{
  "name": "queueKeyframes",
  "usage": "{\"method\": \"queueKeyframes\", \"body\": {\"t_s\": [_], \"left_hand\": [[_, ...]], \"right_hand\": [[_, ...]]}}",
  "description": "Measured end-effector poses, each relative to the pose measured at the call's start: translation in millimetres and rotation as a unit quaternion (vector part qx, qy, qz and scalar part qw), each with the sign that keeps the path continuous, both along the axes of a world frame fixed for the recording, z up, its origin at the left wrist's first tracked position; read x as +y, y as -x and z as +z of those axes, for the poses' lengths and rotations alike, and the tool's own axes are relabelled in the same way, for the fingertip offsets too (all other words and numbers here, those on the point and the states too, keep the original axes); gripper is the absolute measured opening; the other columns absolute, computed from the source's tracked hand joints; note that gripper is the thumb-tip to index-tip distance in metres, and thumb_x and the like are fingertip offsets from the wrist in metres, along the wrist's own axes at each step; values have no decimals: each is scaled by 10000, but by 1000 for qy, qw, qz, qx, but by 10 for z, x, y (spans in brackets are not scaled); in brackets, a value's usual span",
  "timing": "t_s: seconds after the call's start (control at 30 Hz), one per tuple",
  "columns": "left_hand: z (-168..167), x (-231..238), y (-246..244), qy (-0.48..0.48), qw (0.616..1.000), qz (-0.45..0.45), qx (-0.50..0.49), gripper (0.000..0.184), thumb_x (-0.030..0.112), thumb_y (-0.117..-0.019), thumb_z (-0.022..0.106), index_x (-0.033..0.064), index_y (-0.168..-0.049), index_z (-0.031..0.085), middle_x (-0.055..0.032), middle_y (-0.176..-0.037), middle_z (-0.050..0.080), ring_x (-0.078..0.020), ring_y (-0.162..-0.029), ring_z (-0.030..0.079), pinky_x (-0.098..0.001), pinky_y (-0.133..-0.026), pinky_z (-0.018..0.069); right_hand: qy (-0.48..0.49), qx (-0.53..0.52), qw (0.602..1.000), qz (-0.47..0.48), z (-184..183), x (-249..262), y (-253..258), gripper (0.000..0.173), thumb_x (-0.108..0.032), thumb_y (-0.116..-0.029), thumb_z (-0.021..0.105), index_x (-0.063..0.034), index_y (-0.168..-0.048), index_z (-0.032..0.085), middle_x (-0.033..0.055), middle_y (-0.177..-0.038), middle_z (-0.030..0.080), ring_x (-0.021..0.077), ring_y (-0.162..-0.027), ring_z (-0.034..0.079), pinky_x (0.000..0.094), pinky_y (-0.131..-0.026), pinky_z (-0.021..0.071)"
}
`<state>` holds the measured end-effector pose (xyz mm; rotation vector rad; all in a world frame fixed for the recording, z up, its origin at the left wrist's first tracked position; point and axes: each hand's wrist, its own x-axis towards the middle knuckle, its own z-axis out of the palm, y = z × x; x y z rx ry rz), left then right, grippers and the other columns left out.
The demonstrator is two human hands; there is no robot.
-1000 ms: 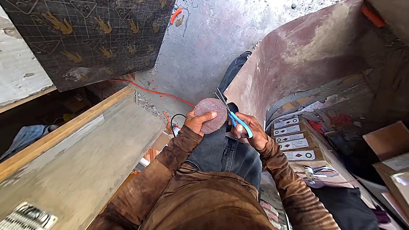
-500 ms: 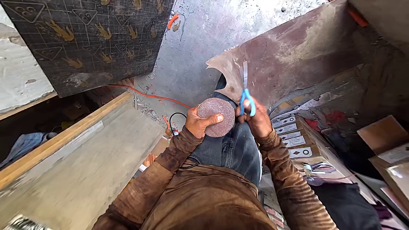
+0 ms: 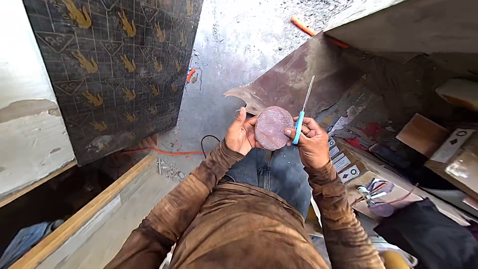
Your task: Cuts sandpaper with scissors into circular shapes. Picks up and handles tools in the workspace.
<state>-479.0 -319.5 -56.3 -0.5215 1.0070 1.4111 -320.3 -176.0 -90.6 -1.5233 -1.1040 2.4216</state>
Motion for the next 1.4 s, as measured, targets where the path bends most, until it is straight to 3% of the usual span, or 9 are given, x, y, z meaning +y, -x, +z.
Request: {"method": "queueKeyframes", "body": {"t_s": [0.23,0.4,0.57,0.7,0.83,0.93,1.03,1.2,1.4], "left_hand": [[151,270,-204,-102,993,-44,-35,812,735,-996,220,117,-1344,615,-161,-1168,722,-288,-956,738,-449,-770,631],[180,514,-395,-189,976,-103,-21,499,471,-958,655,112,-1305,648,-159,-1173,720,-298,-993,733,-486,-843,625],[372,888,-578,-143,967,-186,98,286,125,-1060,450,-19,-1206,650,-165,-1036,749,-260,-883,760,-454,-813,647],[457,1241,-765,-49,950,-230,206,225,35,-1050,504,-29,-1206,652,-144,-981,738,-222,-814,736,-406,-751,639],[519,1534,-861,-106,910,-348,200,557,278,-1052,520,165,-1576,368,-159,-1420,569,-313,-1157,644,-507,-867,594],[624,1700,-967,-157,884,-417,142,952,638,-864,665,260,-1620,228,-151,-1445,535,-314,-1201,608,-512,-855,584],[628,1764,-1089,-232,880,-411,61,1028,687,-750,781,194,-1521,312,-52,-1231,648,-164,-1025,674,-351,-814,600],[679,1775,-1142,-334,844,-407,-104,494,427,-818,805,178,-1213,646,21,-860,714,-53,-728,683,-223,-673,584],[721,1780,-1007,-349,839,-396,-134,828,615,-798,782,129,-1430,558,-108,-1185,718,-202,-996,715,-387,-864,611]], "right_hand": [[-33,37,996,-69,223,168,-400,441,45,-797,788,8,-1195,602,82,-779,726,167,-618,702,319,-562,620],[-74,49,988,-127,393,308,-736,454,42,-791,800,9,-1201,607,89,-799,724,174,-629,699,329,-574,622],[-124,44,975,-179,616,419,-1004,465,28,-792,809,18,-1202,589,89,-781,724,174,-616,695,328,-574,619],[-220,18,951,-217,816,430,-1175,486,35,-792,807,24,-1221,579,83,-828,742,174,-664,716,331,-612,632],[-336,0,914,-227,979,380,-1280,515,29,-784,825,41,-1240,585,100,-956,753,185,-828,746,349,-749,655],[-363,45,901,-233,1096,307,-1272,535,-19,-762,866,11,-1227,603,70,-988,748,158,-850,739,340,-783,649],[-368,86,889,-258,1138,220,-1230,589,-63,-716,913,-37,-1233,632,42,-1001,745,137,-849,728,331,-781,644],[-403,88,868,-278,1171,79,-1125,559,-82,-740,910,-34,-1226,639,65,-982,748,151,-831,727,335,-765,638],[-448,-23,835,-317,1312,-128,-1117,529,-35,-819,838,5,-1279,582,113,-1001,754,235,-850,753,393,-746,664]]}}
